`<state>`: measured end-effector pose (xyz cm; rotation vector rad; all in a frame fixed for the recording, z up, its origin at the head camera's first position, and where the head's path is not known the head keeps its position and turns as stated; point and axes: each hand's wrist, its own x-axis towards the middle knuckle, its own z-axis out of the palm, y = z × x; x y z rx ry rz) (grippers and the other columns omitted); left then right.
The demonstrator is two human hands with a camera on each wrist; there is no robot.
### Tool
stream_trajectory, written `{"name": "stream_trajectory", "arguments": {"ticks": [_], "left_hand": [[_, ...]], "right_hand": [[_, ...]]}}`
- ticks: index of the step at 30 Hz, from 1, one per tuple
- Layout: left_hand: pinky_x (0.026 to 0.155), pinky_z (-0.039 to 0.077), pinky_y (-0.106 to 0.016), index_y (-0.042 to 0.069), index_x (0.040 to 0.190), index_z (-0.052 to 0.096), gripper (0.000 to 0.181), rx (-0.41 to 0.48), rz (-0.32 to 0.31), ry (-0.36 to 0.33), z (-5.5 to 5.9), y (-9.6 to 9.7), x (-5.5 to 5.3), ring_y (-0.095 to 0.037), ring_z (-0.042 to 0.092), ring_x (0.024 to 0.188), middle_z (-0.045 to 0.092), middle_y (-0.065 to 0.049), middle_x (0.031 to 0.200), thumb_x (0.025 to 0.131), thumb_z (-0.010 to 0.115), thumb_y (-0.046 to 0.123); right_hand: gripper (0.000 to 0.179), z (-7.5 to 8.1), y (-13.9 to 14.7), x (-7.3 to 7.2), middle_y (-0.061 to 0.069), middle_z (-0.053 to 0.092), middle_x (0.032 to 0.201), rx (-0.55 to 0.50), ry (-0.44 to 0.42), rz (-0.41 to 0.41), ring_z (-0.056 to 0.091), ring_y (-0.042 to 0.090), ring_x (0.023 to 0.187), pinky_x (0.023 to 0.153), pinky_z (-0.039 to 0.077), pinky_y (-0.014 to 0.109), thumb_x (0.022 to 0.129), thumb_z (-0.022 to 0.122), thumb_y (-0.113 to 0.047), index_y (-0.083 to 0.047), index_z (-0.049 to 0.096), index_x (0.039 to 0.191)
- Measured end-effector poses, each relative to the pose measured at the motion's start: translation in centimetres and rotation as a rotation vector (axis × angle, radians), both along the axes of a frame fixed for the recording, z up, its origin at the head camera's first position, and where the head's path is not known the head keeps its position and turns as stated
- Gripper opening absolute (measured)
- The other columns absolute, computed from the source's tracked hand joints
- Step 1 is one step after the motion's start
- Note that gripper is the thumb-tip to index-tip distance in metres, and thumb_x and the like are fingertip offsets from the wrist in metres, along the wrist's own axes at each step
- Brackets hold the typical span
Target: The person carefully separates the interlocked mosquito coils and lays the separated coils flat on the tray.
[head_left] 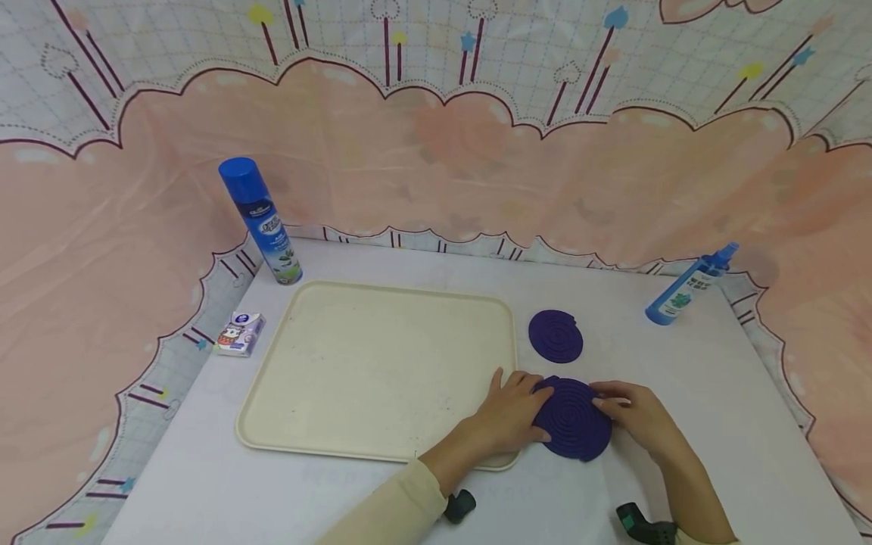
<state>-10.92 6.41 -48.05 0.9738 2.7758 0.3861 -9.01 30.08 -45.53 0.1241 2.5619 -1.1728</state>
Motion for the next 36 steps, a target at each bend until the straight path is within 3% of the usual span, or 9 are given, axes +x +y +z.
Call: {"name": "stream_trajectory", "arguments": {"ticks": [6,14,22,26,30,36], "left_hand": [[0.124,0.03,-0.058,0.024,0.15,0.051,0.073,0.015,0.003,-0.001,0.0,-0.1,-0.1,-0.018,0.041,0.147,0.049,0.001,0.156,0.087,0.077,0.051],[0.124,0.029,-0.058,0.025,0.149,0.051,0.074,0.088,0.023,-0.029,-0.2,-0.2,-0.2,-0.016,0.044,0.144,0.054,0.002,0.151,0.084,0.081,0.046],[0.122,0.031,-0.056,0.025,0.14,0.059,0.053,0.239,0.054,-0.103,-0.4,-0.5,-1.3,-0.014,0.054,0.137,0.063,0.004,0.142,0.091,0.077,0.032],[0.108,0.04,-0.044,0.025,0.135,0.064,0.045,0.347,0.069,-0.153,0.1,-1.0,-1.9,-0.007,0.064,0.111,0.071,0.006,0.118,0.092,0.076,0.024],[0.094,0.042,-0.03,0.024,0.131,0.066,0.043,0.432,0.081,-0.213,0.7,-1.6,-2.5,-0.001,0.057,0.084,0.069,0.006,0.096,0.09,0.077,0.017],[0.078,0.051,-0.015,0.019,0.128,0.067,0.041,0.565,0.114,-0.29,1.3,-2.6,-3.3,-0.003,0.063,0.088,0.072,-0.002,0.115,0.09,0.076,0.008]], "right_hand": [[0.049,-0.3,0.2,-0.1,0.032,0.061,0.135,-0.076,-0.039,-0.025,0.07,0.028,0.111,0.08,0.063,0.031,0.101,0.062,-0.012,0.006,0.05,0.145],[0.051,-0.1,0.4,0.2,0.032,0.06,0.135,-0.16,-0.026,-0.036,0.069,0.008,0.097,0.077,0.064,0.031,0.099,0.064,-0.01,0.002,0.048,0.146],[0.041,0.1,0.4,0.5,0.034,0.054,0.142,-0.213,0.004,-0.036,0.068,-0.002,0.093,0.079,0.063,0.025,0.1,0.063,-0.01,0.008,0.057,0.136],[0.041,0.4,0.4,0.4,0.035,0.051,0.146,-0.23,0.025,-0.037,0.068,-0.006,0.095,0.081,0.063,0.025,0.1,0.063,-0.011,0.008,0.058,0.137],[0.042,0.8,0.1,0.1,0.034,0.051,0.146,-0.215,0.047,-0.025,0.069,-0.006,0.095,0.081,0.063,0.025,0.101,0.062,-0.013,0.007,0.058,0.137],[0.041,1.5,-0.6,-0.9,0.033,0.053,0.146,-0.215,0.078,-0.018,0.072,-0.002,0.091,0.079,0.063,0.024,0.101,0.061,-0.012,0.006,0.059,0.138]]}}
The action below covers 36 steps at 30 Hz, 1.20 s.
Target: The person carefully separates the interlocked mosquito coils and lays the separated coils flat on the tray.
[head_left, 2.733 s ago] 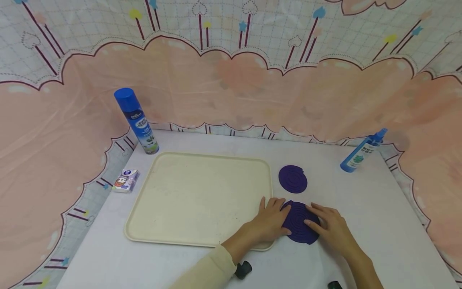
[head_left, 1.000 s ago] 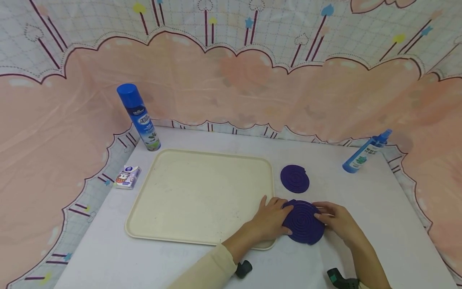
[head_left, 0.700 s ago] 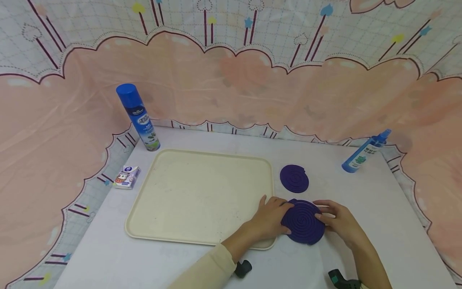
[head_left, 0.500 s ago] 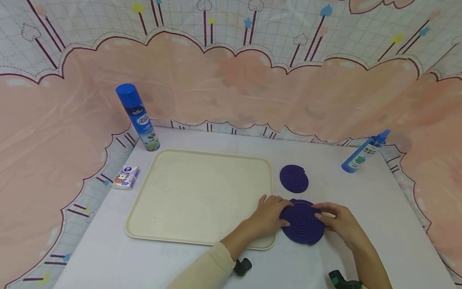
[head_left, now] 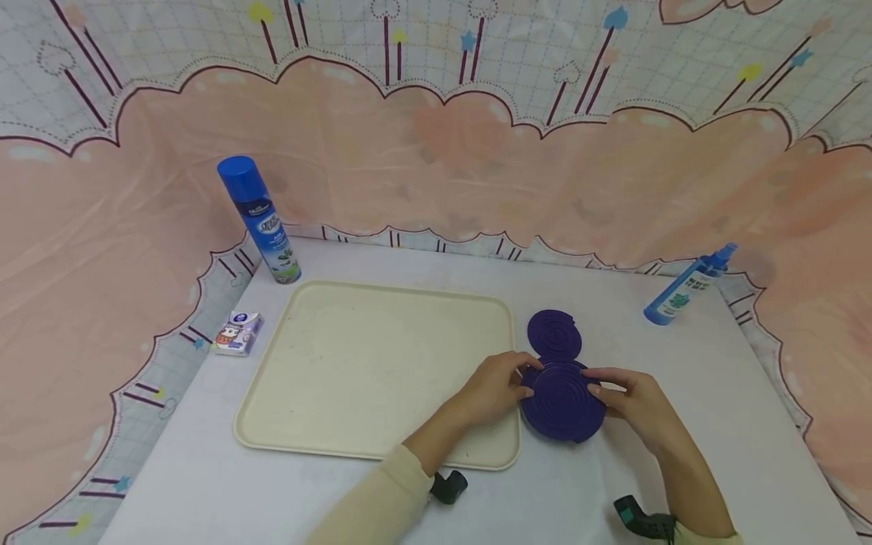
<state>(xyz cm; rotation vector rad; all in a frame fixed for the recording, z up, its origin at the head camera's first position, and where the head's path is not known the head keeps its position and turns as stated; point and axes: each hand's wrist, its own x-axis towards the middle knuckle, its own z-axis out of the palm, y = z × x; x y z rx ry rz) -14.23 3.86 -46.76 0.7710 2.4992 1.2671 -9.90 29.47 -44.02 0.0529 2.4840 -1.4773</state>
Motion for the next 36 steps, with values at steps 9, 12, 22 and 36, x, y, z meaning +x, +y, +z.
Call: {"name": "stream_trajectory", "arguments": {"ticks": [9,12,22,36], "left_hand": [[0.068,0.051,-0.015,0.014,0.125,0.069,0.039,0.148,0.075,-0.113,0.7,-1.9,-1.4,-0.01,0.065,0.086,0.07,-0.011,0.115,0.089,0.076,0.001],[0.063,0.051,-0.015,0.013,0.124,0.069,0.037,0.209,0.098,-0.159,1.0,-2.7,-1.9,-0.008,0.064,0.082,0.069,-0.011,0.116,0.089,0.075,0.001],[0.068,0.058,-0.02,0.006,0.12,0.069,0.031,0.341,0.146,-0.18,2.2,-5.8,-3.2,-0.005,0.064,0.079,0.068,-0.014,0.121,0.09,0.073,-0.001],[0.076,0.065,-0.033,-0.003,0.121,0.066,0.031,0.467,0.209,-0.205,4.9,-9.0,-4.5,-0.006,0.068,0.082,0.061,-0.019,0.119,0.09,0.07,-0.008]], "right_hand": [[0.038,0.9,-1.7,-1.9,0.028,0.057,0.144,0.057,0.052,0.012,0.074,0.005,0.099,0.083,0.064,0.028,0.102,0.061,-0.016,0.0,0.062,0.137],[0.038,1.2,-2.4,-2.6,0.028,0.058,0.143,0.041,0.068,0.018,0.073,0.004,0.098,0.083,0.064,0.027,0.102,0.062,-0.014,0.0,0.062,0.136],[0.036,2.7,-5.1,-5.2,0.026,0.059,0.143,-0.002,0.104,0.039,0.073,0.012,0.104,0.081,0.062,0.022,0.1,0.064,-0.011,0.0,0.064,0.135],[0.038,4.2,-8.0,-7.2,0.023,0.066,0.133,-0.102,0.176,0.051,0.07,-0.003,0.096,0.085,0.061,0.019,0.101,0.065,-0.022,-0.005,0.064,0.135]]}}
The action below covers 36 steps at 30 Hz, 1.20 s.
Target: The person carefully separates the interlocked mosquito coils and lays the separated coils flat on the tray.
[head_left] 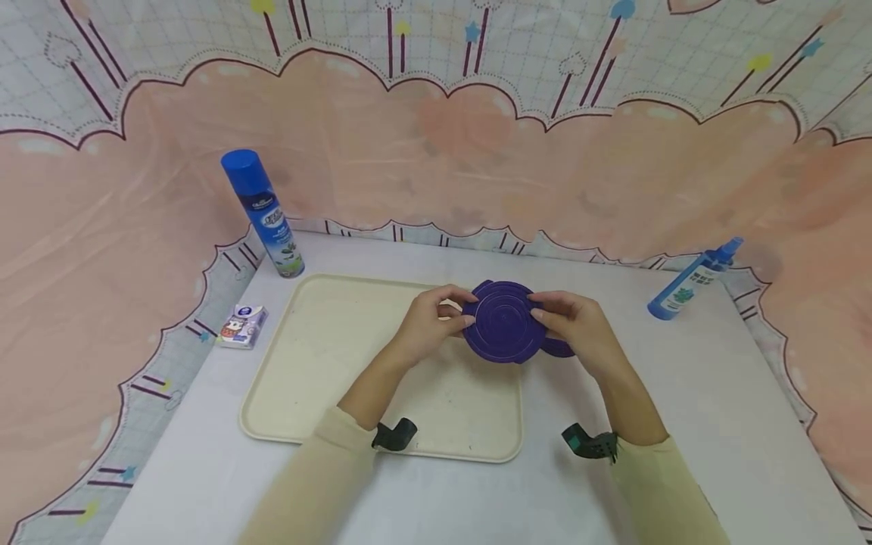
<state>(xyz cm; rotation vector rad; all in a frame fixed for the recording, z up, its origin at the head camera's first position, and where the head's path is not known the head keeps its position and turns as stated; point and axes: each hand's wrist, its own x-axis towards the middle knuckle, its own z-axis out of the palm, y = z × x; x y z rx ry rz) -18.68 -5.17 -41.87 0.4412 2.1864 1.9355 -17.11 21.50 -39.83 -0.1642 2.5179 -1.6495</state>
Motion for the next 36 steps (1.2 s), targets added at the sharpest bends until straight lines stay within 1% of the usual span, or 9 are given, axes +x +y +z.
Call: {"name": "stream_trajectory", "arguments": {"ticks": [3,7,11,13,16,22,28,32,36], "left_hand": [[0.076,0.065,-0.032,-0.002,0.121,0.066,0.031,0.001,0.032,0.013,0.7,-0.7,-0.2,-0.007,0.068,0.083,0.06,-0.018,0.116,0.091,0.07,-0.006],[0.076,0.065,-0.03,-0.001,0.121,0.066,0.03,0.037,0.08,0.024,1.6,-1.5,-0.3,-0.006,0.069,0.083,0.059,-0.014,0.111,0.091,0.07,-0.006],[0.075,0.064,-0.028,-0.004,0.121,0.065,0.03,0.094,0.115,0.047,2.3,-2.2,-0.4,-0.005,0.068,0.082,0.059,-0.016,0.111,0.091,0.069,-0.008],[0.074,0.064,-0.027,-0.005,0.121,0.065,0.03,0.123,0.129,0.06,2.7,-2.5,-0.5,-0.004,0.068,0.081,0.059,-0.015,0.11,0.091,0.068,-0.009],[0.074,0.064,-0.027,-0.008,0.12,0.064,0.03,0.164,0.153,0.086,3.2,-2.8,-0.8,-0.004,0.068,0.081,0.059,-0.01,0.106,0.09,0.068,-0.01],[0.074,0.065,-0.029,-0.012,0.121,0.062,0.032,0.26,0.202,0.095,3.9,-3.4,-1.1,-0.005,0.066,0.08,0.061,-0.003,0.104,0.089,0.067,-0.014],[0.074,0.065,-0.03,-0.013,0.122,0.061,0.034,0.314,0.239,0.086,3.8,-3.8,-1.2,-0.006,0.067,0.08,0.066,0.002,0.099,0.089,0.067,-0.015],[0.073,0.065,-0.03,-0.012,0.122,0.062,0.033,0.327,0.259,0.079,3.6,-4.0,-1.2,-0.006,0.067,0.079,0.068,0.003,0.095,0.089,0.067,-0.015],[0.072,0.065,-0.028,-0.012,0.121,0.062,0.033,0.338,0.273,0.06,3.3,-4.1,-1.1,-0.005,0.068,0.077,0.069,0.003,0.092,0.089,0.068,-0.014]], "right_hand": [[0.038,0.4,-0.8,-0.2,0.019,0.068,0.128,-0.045,0.043,0.001,0.071,-0.002,0.094,0.083,0.061,0.019,0.1,0.066,-0.021,-0.006,0.063,0.135],[0.041,0.8,-1.7,-0.4,0.002,0.069,0.122,-0.107,0.086,0.0,0.072,-0.002,0.095,0.082,0.061,0.02,0.1,0.067,-0.02,-0.006,0.061,0.138],[0.042,1.1,-2.6,-0.6,-0.009,0.069,0.115,-0.208,0.11,0.004,0.073,-0.001,0.095,0.083,0.062,0.021,0.098,0.068,-0.012,-0.003,0.059,0.138],[0.043,1.3,-3.1,-0.7,-0.01,0.07,0.113,-0.263,0.121,0.007,0.073,0.001,0.095,0.083,0.062,0.023,0.098,0.067,-0.008,0.0,0.058,0.138],[0.044,1.4,-3.8,-0.8,-0.009,0.07,0.113,-0.308,0.14,0.01,0.074,0.002,0.096,0.083,0.063,0.025,0.097,0.067,-0.005,0.0,0.056,0.14],[0.047,1.6,-4.9,-1.1,-0.004,0.069,0.114,-0.366,0.178,0.013,0.074,0.004,0.096,0.082,0.063,0.028,0.097,0.066,-0.002,-0.003,0.054,0.143],[0.047,2.2,-5.7,-1.4,0.002,0.066,0.119,-0.364,0.189,0.016,0.073,0.005,0.096,0.082,0.063,0.028,0.098,0.066,-0.006,-0.006,0.055,0.144],[0.047,2.4,-6.0,-1.5,0.005,0.066,0.119,-0.402,0.175,0.028,0.073,0.006,0.096,0.082,0.063,0.028,0.098,0.065,-0.004,-0.006,0.054,0.144],[0.048,2.2,-6.2,-1.6,0.002,0.066,0.117,-0.459,0.146,0.037,0.073,0.006,0.095,0.081,0.064,0.028,0.098,0.064,0.0,-0.004,0.053,0.144]]}}
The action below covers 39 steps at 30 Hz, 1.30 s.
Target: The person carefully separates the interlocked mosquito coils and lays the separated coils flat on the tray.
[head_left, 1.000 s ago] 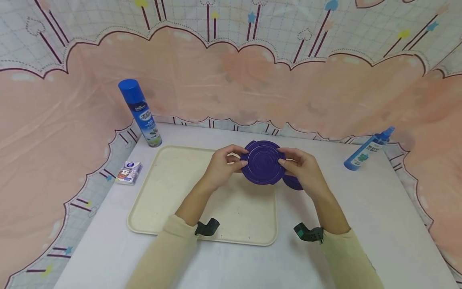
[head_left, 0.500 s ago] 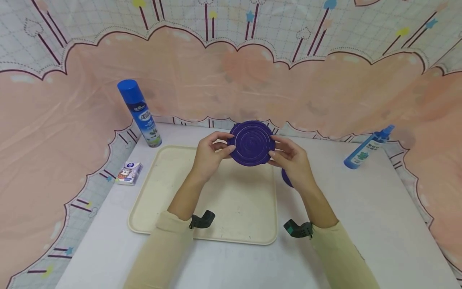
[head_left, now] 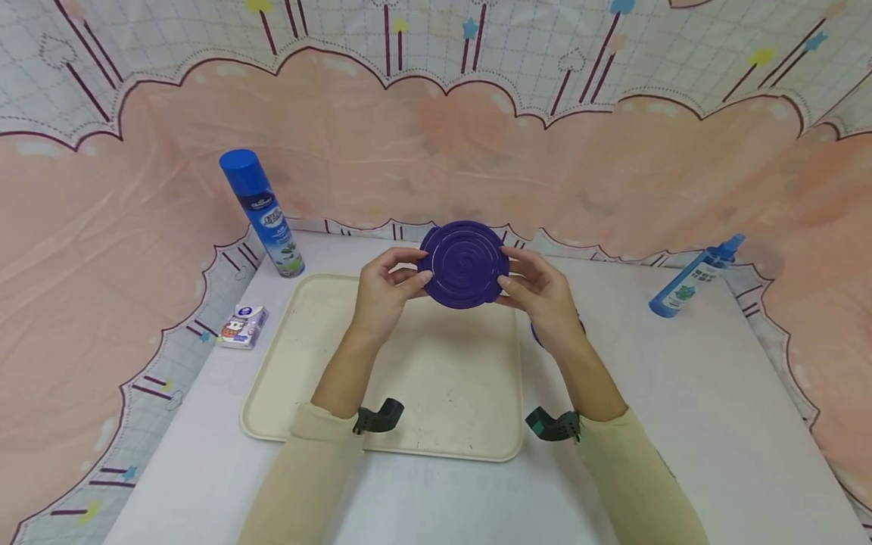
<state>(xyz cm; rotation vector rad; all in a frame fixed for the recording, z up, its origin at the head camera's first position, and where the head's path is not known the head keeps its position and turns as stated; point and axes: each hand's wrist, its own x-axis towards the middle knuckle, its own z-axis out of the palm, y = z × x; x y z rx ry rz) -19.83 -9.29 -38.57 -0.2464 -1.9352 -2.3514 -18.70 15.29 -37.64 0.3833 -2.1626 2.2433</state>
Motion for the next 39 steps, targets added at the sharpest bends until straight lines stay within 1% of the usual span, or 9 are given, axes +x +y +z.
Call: {"name": "stream_trajectory", "arguments": {"ticks": [5,9,13,22,27,30,35,39], "left_hand": [[0.071,0.064,-0.027,-0.012,0.121,0.061,0.033,0.036,-0.009,-0.045,-0.9,-0.1,0.1,-0.005,0.07,0.074,0.07,0.002,0.089,0.089,0.068,-0.014],[0.071,0.064,-0.027,-0.012,0.121,0.061,0.033,0.067,-0.018,-0.063,-1.5,-0.1,0.0,-0.005,0.07,0.074,0.071,0.003,0.089,0.089,0.067,-0.015],[0.071,0.064,-0.027,-0.011,0.12,0.061,0.031,0.081,-0.028,-0.065,-1.9,0.0,0.2,-0.005,0.071,0.074,0.073,0.005,0.087,0.09,0.066,-0.015],[0.071,0.064,-0.027,-0.012,0.121,0.061,0.031,0.094,-0.047,-0.053,-2.1,0.0,0.5,-0.006,0.072,0.076,0.075,0.006,0.088,0.09,0.066,-0.013],[0.072,0.064,-0.027,-0.013,0.122,0.06,0.032,0.099,-0.066,-0.046,-2.2,-0.1,0.7,-0.007,0.073,0.079,0.075,0.005,0.091,0.091,0.066,-0.013],[0.073,0.064,-0.027,-0.014,0.125,0.059,0.034,0.095,-0.078,-0.045,-2.3,-0.2,0.7,-0.007,0.073,0.08,0.075,0.006,0.092,0.091,0.066,-0.011],[0.072,0.064,-0.026,-0.014,0.126,0.059,0.036,0.096,-0.084,-0.054,-2.5,-0.2,0.7,-0.006,0.073,0.079,0.075,0.006,0.091,0.091,0.066,-0.012],[0.07,0.064,-0.026,-0.015,0.125,0.059,0.035,0.115,-0.084,-0.06,-2.5,-0.1,0.7,-0.006,0.072,0.077,0.075,0.005,0.09,0.091,0.066,-0.013]], "right_hand": [[0.048,-0.9,-0.1,0.0,-0.002,0.067,0.114,-0.048,-0.042,0.009,0.073,0.005,0.093,0.081,0.064,0.028,0.097,0.062,0.004,-0.003,0.053,0.144],[0.048,-1.4,0.0,0.1,-0.001,0.067,0.114,-0.048,-0.056,-0.001,0.073,0.005,0.092,0.081,0.064,0.028,0.097,0.063,0.003,-0.003,0.053,0.144],[0.05,-1.8,0.1,0.3,-0.001,0.066,0.116,-0.039,-0.066,-0.004,0.073,0.004,0.093,0.081,0.064,0.027,0.097,0.063,0.002,-0.003,0.052,0.145],[0.05,-2.1,0.3,0.5,-0.004,0.068,0.117,-0.033,-0.062,-0.014,0.073,0.004,0.097,0.082,0.064,0.029,0.097,0.064,0.001,-0.003,0.051,0.146],[0.049,-2.2,0.4,0.5,-0.005,0.069,0.118,-0.004,-0.058,-0.024,0.074,0.005,0.098,0.084,0.064,0.032,0.097,0.066,-0.003,-0.002,0.053,0.144],[0.047,-2.3,0.5,0.5,-0.006,0.069,0.118,0.007,-0.057,-0.028,0.074,0.005,0.097,0.083,0.064,0.031,0.097,0.066,-0.004,-0.002,0.054,0.143],[0.048,-2.3,0.5,0.6,-0.008,0.072,0.113,-0.037,-0.058,-0.04,0.074,0.004,0.095,0.078,0.064,0.027,0.095,0.066,0.002,0.002,0.053,0.141],[0.055,-2.3,0.5,0.6,-0.012,0.075,0.109,-0.074,-0.057,-0.058,0.074,0.003,0.093,0.075,0.064,0.025,0.094,0.065,0.008,0.002,0.049,0.146]]}}
